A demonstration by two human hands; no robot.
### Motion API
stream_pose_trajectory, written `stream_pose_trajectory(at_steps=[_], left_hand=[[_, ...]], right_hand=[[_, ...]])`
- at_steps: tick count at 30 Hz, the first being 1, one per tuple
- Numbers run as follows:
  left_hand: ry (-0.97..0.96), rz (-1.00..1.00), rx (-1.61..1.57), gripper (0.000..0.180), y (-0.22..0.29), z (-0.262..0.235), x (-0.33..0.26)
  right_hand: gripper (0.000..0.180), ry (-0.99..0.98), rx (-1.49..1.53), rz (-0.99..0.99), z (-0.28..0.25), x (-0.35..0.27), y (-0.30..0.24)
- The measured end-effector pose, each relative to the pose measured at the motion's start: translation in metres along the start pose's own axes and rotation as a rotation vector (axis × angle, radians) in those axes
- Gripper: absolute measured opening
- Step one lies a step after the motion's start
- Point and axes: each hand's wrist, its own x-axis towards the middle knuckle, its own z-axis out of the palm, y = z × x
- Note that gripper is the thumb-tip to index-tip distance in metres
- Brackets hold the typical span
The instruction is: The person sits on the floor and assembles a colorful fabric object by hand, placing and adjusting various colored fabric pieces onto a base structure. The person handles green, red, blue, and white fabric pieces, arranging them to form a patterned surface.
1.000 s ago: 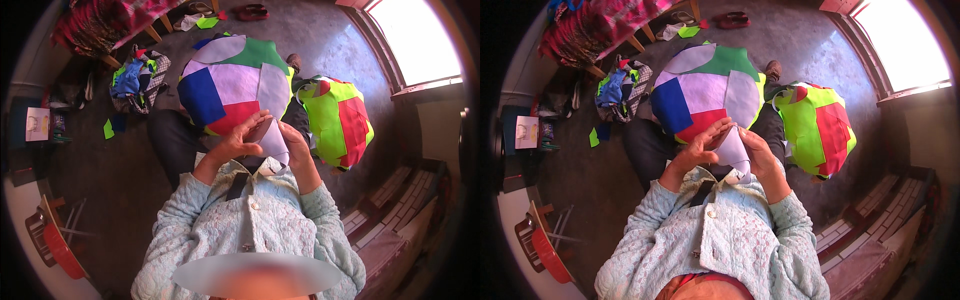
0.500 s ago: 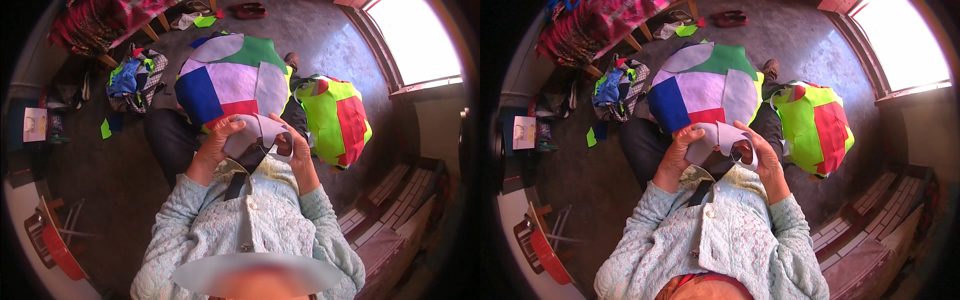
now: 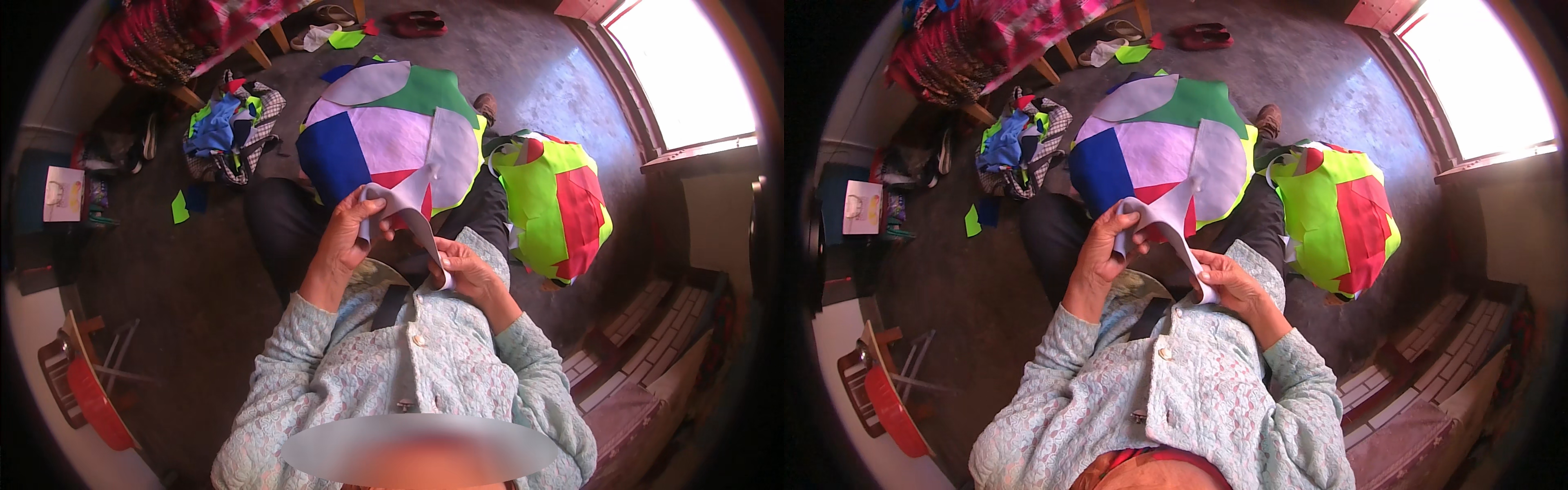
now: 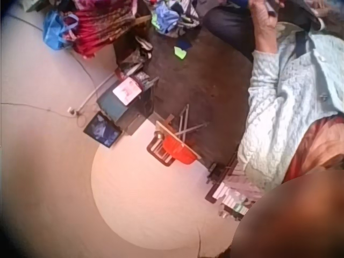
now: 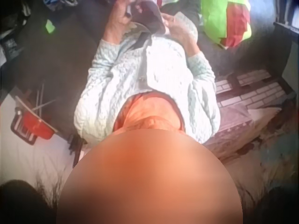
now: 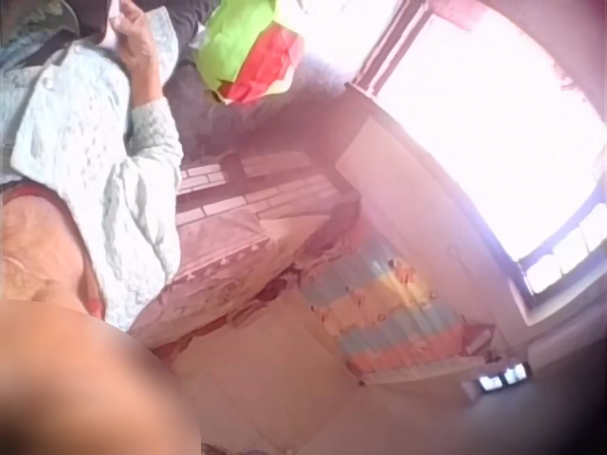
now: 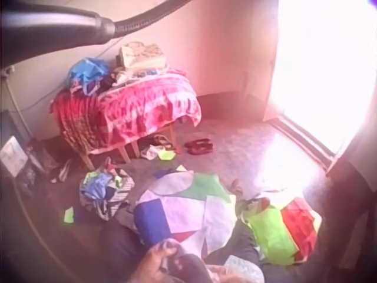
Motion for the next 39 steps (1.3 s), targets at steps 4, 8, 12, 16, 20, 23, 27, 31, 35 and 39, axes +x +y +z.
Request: stream_pose_trajectory(at_steps=[4,8,12,16,20,23,27,31,35,39], left_hand=[[-0.079,0.006,0.102,0.025,0.020,0.005,-0.016],[-0.078,0.001,0.189,0.031,0.034,-0.002,-0.023],[-0.114,-0.036,0.289,0.032,0.049,-0.007,-0.012],[-0.098,0.042,0.397,0.028,0.085,-0.004,0.016],[-0.095,0.249,0.585,0.030,0.137,0.021,0.054],[-0.030,0.359,0.708,0.033,0.168,0.032,0.084],[0.126,0.364,0.825,0.041,0.171,0.000,0.122],[0.331,0.339,0.862,0.056,0.144,-0.053,0.143],[0.349,0.381,0.667,0.050,0.139,-0.070,0.143],[0.301,0.414,0.647,0.045,0.146,-0.070,0.148]], right_hand=[[0.070,-0.057,-0.065,-0.119,0.004,-0.016,-0.020],[0.067,-0.011,-0.165,-0.262,0.004,-0.034,-0.056],[0.052,0.068,-0.266,-0.398,0.014,-0.026,-0.086],[0.040,0.202,-0.509,-0.492,0.047,0.010,-0.134],[0.036,0.200,-0.855,-0.746,0.074,0.055,-0.199],[0.032,0.213,-0.895,-0.856,0.094,0.084,-0.231],[0.035,0.332,-1.056,-0.798,0.057,0.129,-0.244],[0.039,0.575,-1.153,-0.678,-0.013,0.160,-0.220],[0.035,0.608,-0.943,-0.664,-0.014,0.154,-0.217],[0.032,0.546,-0.986,-0.741,-0.005,0.163,-0.226]])
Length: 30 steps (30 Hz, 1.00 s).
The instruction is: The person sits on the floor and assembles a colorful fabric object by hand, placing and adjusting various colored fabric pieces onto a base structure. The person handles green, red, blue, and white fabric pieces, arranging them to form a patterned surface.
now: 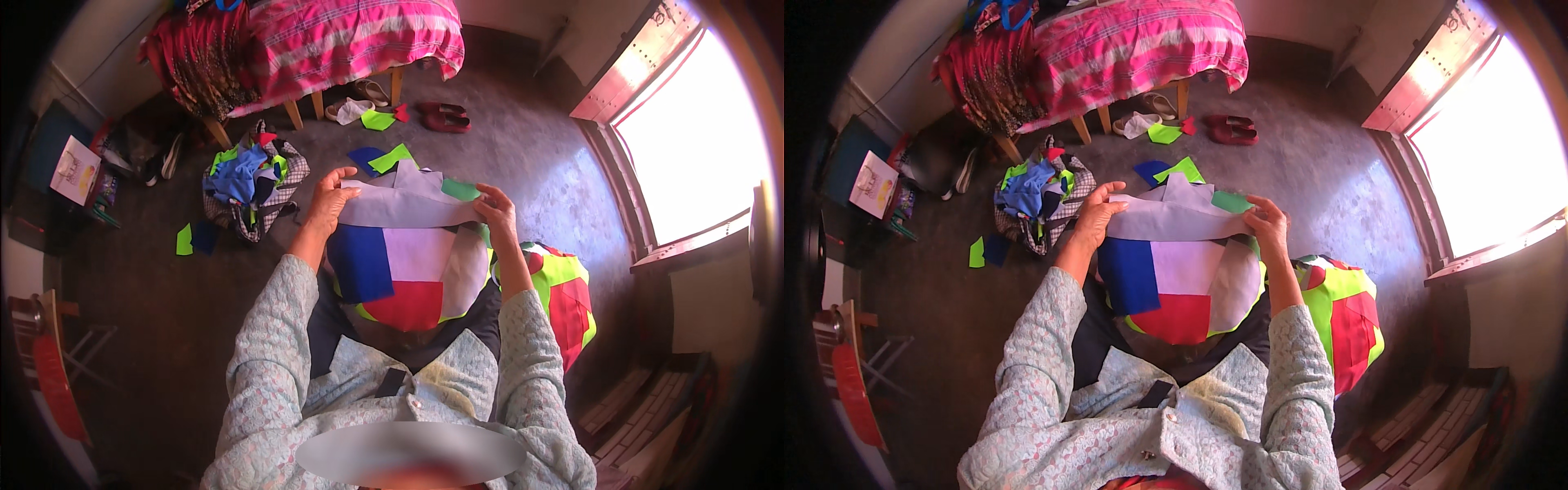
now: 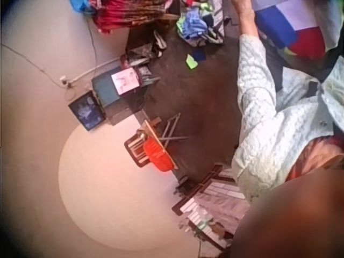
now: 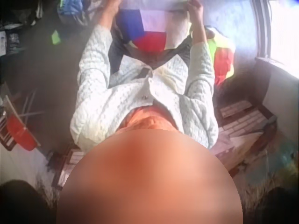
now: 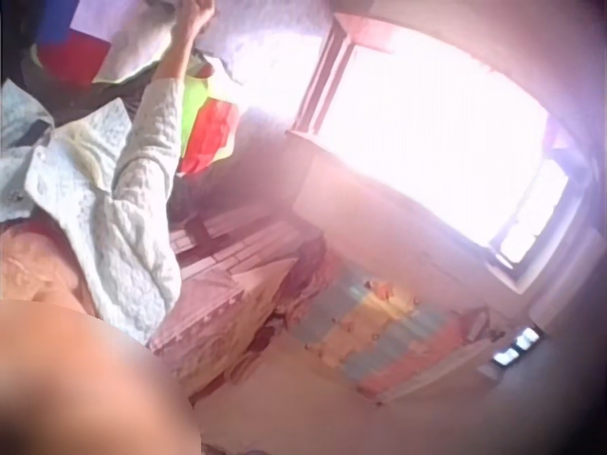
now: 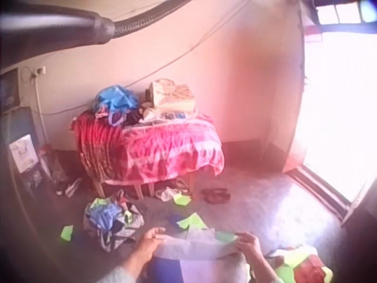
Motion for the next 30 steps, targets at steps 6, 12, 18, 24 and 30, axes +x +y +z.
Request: stream_pose_trajectory(at_steps=[6,12,18,24,30], left_hand=[[0.192,0.275,-0.025,0.038,0.008,0.015,0.001],[0.216,0.343,0.382,0.040,-0.029,0.000,0.011],[0.317,0.258,0.452,0.044,-0.026,-0.006,-0.007],[0.298,0.393,0.723,0.042,-0.022,-0.004,-0.027],[0.031,0.595,0.999,0.028,-0.009,0.021,-0.046]], right_hand=[[0.028,0.117,-0.026,-0.228,0.024,0.017,-0.029],[0.027,0.163,-0.593,-0.153,0.004,0.021,0.014],[0.036,0.291,-0.882,-0.531,0.001,-0.008,0.005],[0.056,-0.011,-1.157,-0.568,0.040,-0.041,0.000],[0.061,-0.125,-1.207,-0.484,0.043,-0.046,0.005]])
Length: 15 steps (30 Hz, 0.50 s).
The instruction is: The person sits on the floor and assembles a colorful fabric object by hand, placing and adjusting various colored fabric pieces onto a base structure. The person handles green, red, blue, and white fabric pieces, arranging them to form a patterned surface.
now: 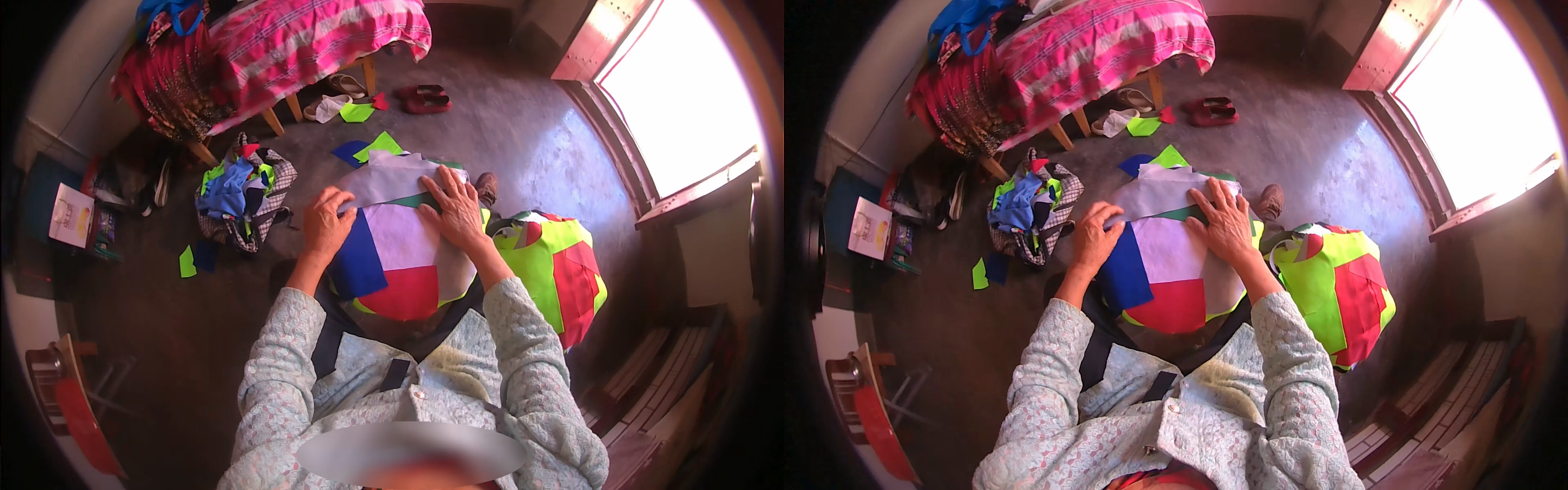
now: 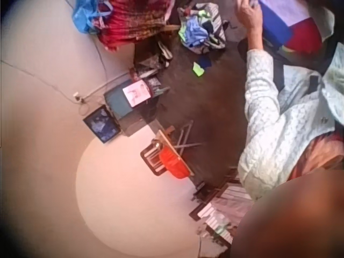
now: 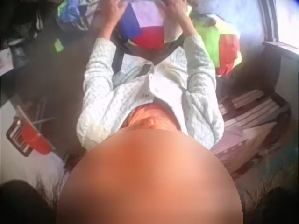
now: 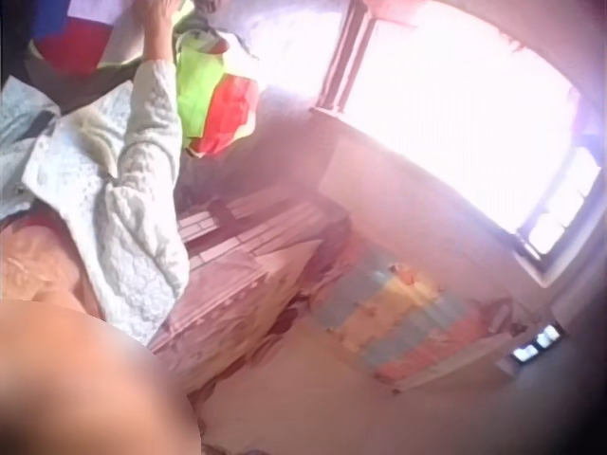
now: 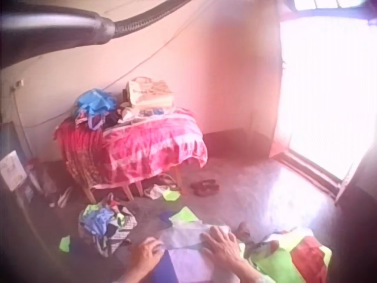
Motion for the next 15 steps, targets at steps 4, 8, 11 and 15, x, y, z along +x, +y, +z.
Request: stream_pose_trajectory(at_steps=[4,8,11,15], left_hand=[[0.121,0.049,0.061,0.026,-0.001,0.012,-0.006],[0.113,0.124,0.308,0.028,0.019,0.007,-0.003],[0.053,0.202,0.310,0.044,0.037,0.014,0.005],[-0.078,0.205,0.438,0.059,0.041,0.046,0.001]], right_hand=[[0.061,0.005,-0.003,0.021,0.001,0.001,0.000],[0.061,0.033,-0.019,-0.002,0.002,0.002,0.000],[0.060,0.049,-0.003,-0.003,-0.002,0.001,-0.002],[0.057,0.107,0.030,-0.015,0.002,0.000,0.001]])
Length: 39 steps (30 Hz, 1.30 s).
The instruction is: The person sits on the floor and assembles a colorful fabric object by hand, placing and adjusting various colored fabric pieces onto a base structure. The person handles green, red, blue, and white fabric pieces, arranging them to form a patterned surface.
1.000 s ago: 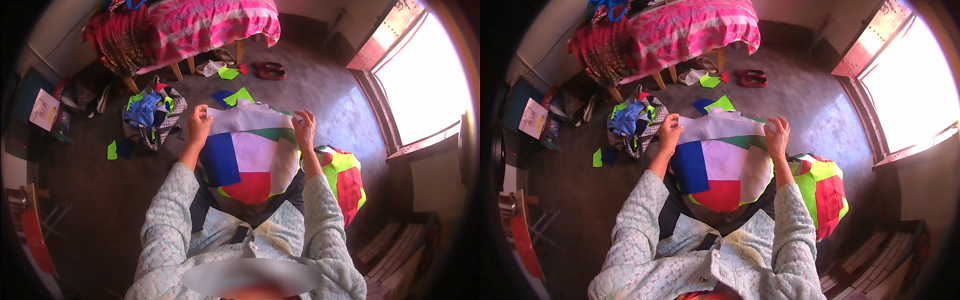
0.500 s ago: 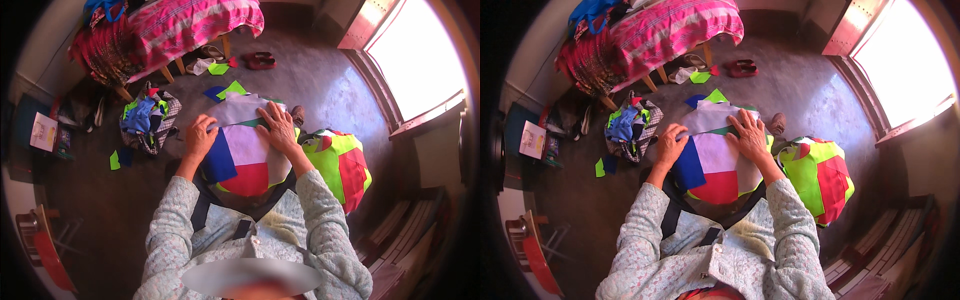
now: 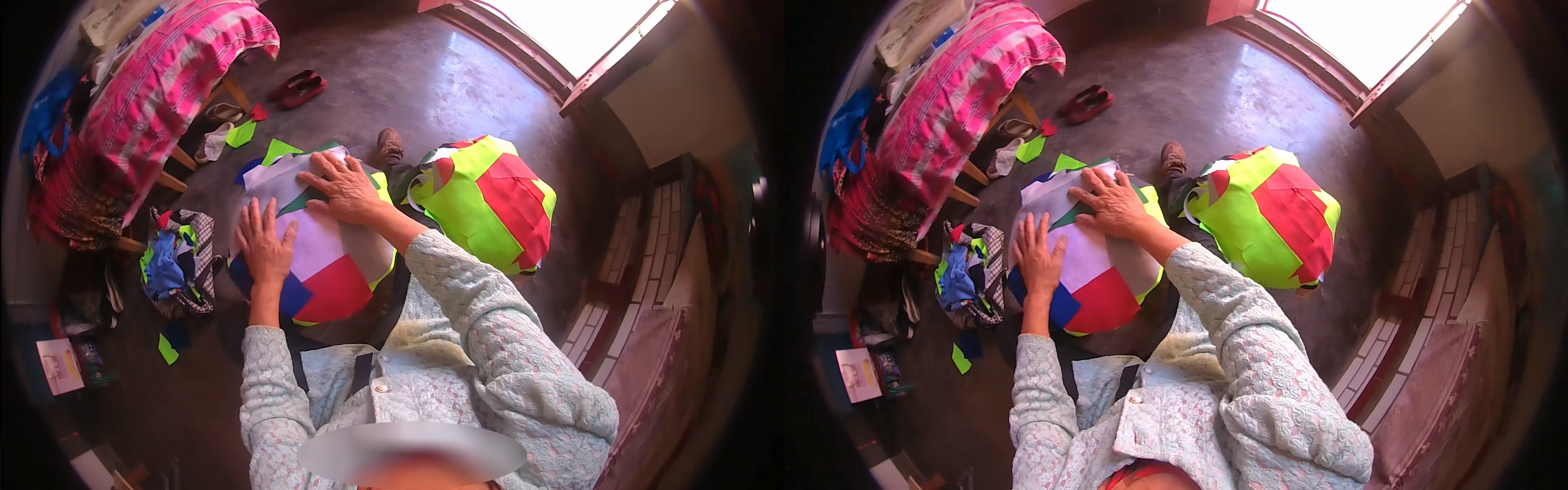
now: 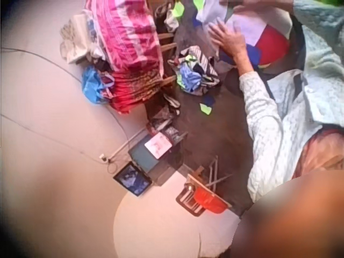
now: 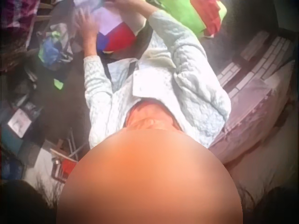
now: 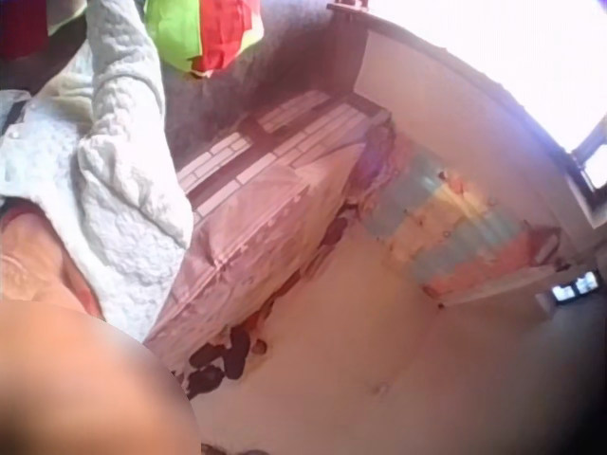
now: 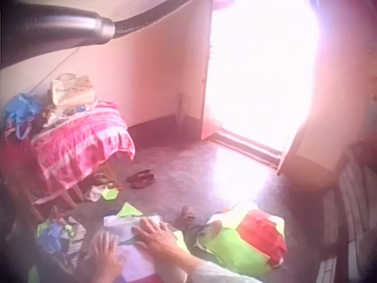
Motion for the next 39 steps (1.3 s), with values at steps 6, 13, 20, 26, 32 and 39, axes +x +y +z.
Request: stream_pose_trajectory(at_steps=[6,13,20,26,32,39], left_hand=[[-0.069,-0.001,0.168,0.066,0.007,0.010,-0.006],[-0.036,0.013,0.185,0.064,0.005,0.011,-0.006],[-0.006,0.025,0.173,0.063,0.006,0.013,-0.004],[-0.006,0.021,0.173,0.063,0.005,0.013,-0.008],[-0.031,0.012,0.194,0.062,0.008,0.010,-0.005],[-0.035,-0.016,0.168,0.064,0.004,0.012,-0.008]], right_hand=[[0.058,-0.023,0.031,0.019,-0.003,-0.002,-0.001],[0.054,-0.001,0.129,0.038,-0.002,-0.009,0.004],[0.042,0.189,0.387,0.244,-0.034,-0.109,0.039],[0.030,0.367,0.253,0.750,-0.063,-0.222,0.088],[0.027,0.235,-0.036,1.121,-0.067,-0.267,0.108],[0.039,0.132,-0.231,1.208,-0.058,-0.240,0.119]])
